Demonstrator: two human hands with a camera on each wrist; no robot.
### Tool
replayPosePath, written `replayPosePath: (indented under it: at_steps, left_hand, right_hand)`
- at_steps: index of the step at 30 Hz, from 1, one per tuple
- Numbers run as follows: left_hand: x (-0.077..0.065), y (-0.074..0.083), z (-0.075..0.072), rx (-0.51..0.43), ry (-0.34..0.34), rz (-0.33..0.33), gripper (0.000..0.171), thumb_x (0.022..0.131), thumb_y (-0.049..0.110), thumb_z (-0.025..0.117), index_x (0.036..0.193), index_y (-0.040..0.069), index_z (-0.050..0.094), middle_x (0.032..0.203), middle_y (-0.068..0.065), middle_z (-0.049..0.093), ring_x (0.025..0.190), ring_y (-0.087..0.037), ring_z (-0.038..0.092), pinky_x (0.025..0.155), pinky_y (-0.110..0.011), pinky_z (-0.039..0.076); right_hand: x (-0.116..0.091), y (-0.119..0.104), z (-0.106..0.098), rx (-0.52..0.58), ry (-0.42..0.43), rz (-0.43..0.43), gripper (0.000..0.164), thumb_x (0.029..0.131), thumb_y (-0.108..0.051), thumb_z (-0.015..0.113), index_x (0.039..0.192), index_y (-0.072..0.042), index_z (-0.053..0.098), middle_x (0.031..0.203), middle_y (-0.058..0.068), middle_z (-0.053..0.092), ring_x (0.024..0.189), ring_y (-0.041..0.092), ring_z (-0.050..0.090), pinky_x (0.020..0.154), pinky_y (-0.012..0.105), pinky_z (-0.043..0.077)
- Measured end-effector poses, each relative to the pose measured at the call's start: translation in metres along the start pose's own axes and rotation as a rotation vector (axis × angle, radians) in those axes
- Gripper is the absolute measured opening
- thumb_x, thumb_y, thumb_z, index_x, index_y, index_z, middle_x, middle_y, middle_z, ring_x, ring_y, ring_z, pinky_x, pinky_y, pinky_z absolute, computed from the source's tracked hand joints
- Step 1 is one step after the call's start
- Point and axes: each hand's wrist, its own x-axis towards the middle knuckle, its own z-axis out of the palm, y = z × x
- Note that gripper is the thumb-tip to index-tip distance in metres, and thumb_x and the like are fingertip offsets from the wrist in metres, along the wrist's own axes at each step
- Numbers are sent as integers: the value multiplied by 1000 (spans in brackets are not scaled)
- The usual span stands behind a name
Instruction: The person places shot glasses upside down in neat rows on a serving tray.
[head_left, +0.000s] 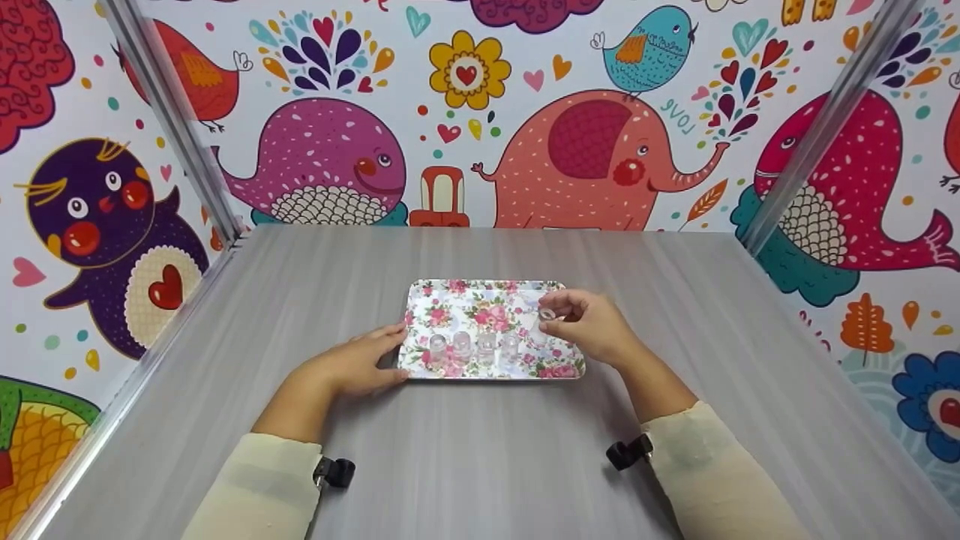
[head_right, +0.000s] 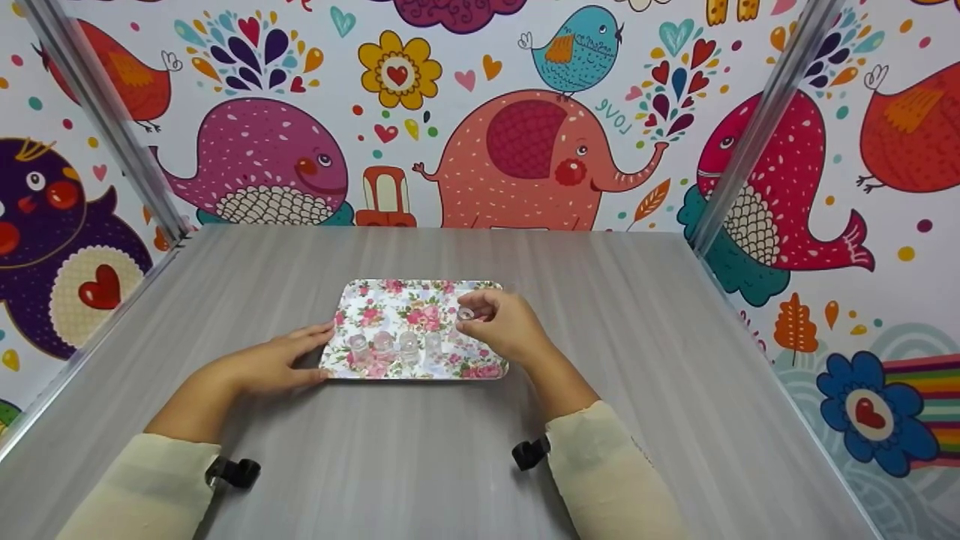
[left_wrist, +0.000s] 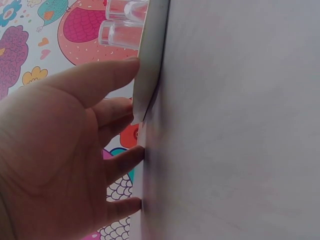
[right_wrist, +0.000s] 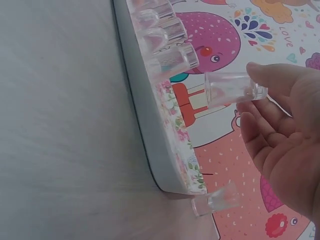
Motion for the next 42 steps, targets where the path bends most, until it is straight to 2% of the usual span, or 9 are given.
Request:
replayPosePath:
  at_steps: [5, 9, 19, 23, 28, 32, 35, 38, 42]
  left_hand:
    - [1, 0, 1, 0, 1, -1, 81, 103, 48, 68, 169, 15, 35, 180, 0, 26, 166, -42, 23, 133, -67, 21]
    - [0, 0, 1, 2, 2, 0, 81, 103, 47, 68, 169, 15, 35, 180, 0, 27, 166, -42, 23, 133, -68, 21]
    - [1, 2, 0, 0, -10, 12, 82, 103, 47, 68, 169, 14, 33, 180, -4, 26, 166, -42, 23, 133, -66, 22]
    - [1, 2, 0, -3, -9, 11, 82, 103, 47, 68, 169, 13, 34, 180, -4, 27, 166, -41, 23, 133, -65, 23]
    - [2, 1, 1, -3, -4, 11, 81, 103, 46, 68, 169, 13, 35, 179, -4, 27, 166, -40, 23, 134, -65, 22]
    - [2, 1, 1, 3, -2, 6, 81, 102, 47, 68, 169, 14, 35, 179, -3, 27, 166, -40, 23, 133, -66, 22]
    - [1, 1, 1, 4, -2, 8, 81, 102, 47, 68, 169, 13, 35, 180, -3, 27, 166, -41, 24, 133, -67, 23]
    - [1, 1, 1, 1, -4, 6, 81, 103, 47, 68, 169, 13, 35, 180, -3, 26, 166, -41, 23, 133, -66, 23]
    - [1, 1, 1, 5, -7, 6, 82, 103, 48, 68, 169, 13, 34, 180, -5, 26, 166, -43, 23, 133, -67, 22]
  right_hand:
    - [0, 3, 6, -40, -49, -20, 36, 92, -12, 84, 127, -11, 78, 123, 9, 80, 95, 20, 68, 77, 21, 59]
    - [1, 6, 11, -62, -101, -31, 40, 92, -8, 83, 131, -7, 76, 126, 9, 79, 98, 20, 70, 80, 22, 60]
    - [2, 13, 22, -86, -164, -45, 44, 89, -6, 84, 132, -7, 75, 124, 6, 80, 109, 22, 75, 94, 34, 62]
    - [2, 12, 21, -82, -170, -44, 46, 90, -12, 85, 135, -8, 73, 124, 5, 80, 110, 21, 75, 97, 35, 62]
    - [3, 10, 14, -54, -130, -47, 45, 96, -22, 80, 137, -6, 71, 125, 11, 79, 110, 24, 73, 91, 31, 61]
    - [2, 10, 6, -44, -55, -13, 40, 100, -30, 77, 135, -11, 72, 124, 8, 78, 106, 22, 70, 85, 27, 60]
    - [3, 12, 0, -11, -10, 20, 41, 100, -31, 77, 136, -13, 71, 124, 7, 77, 105, 22, 69, 83, 32, 63]
    - [6, 17, -6, 16, 40, 40, 42, 100, -29, 78, 137, -11, 70, 126, 9, 76, 107, 23, 70, 84, 32, 64]
    - [10, 25, -15, 18, 108, 59, 43, 99, -30, 78, 137, -11, 69, 129, 11, 75, 112, 23, 70, 87, 21, 61]
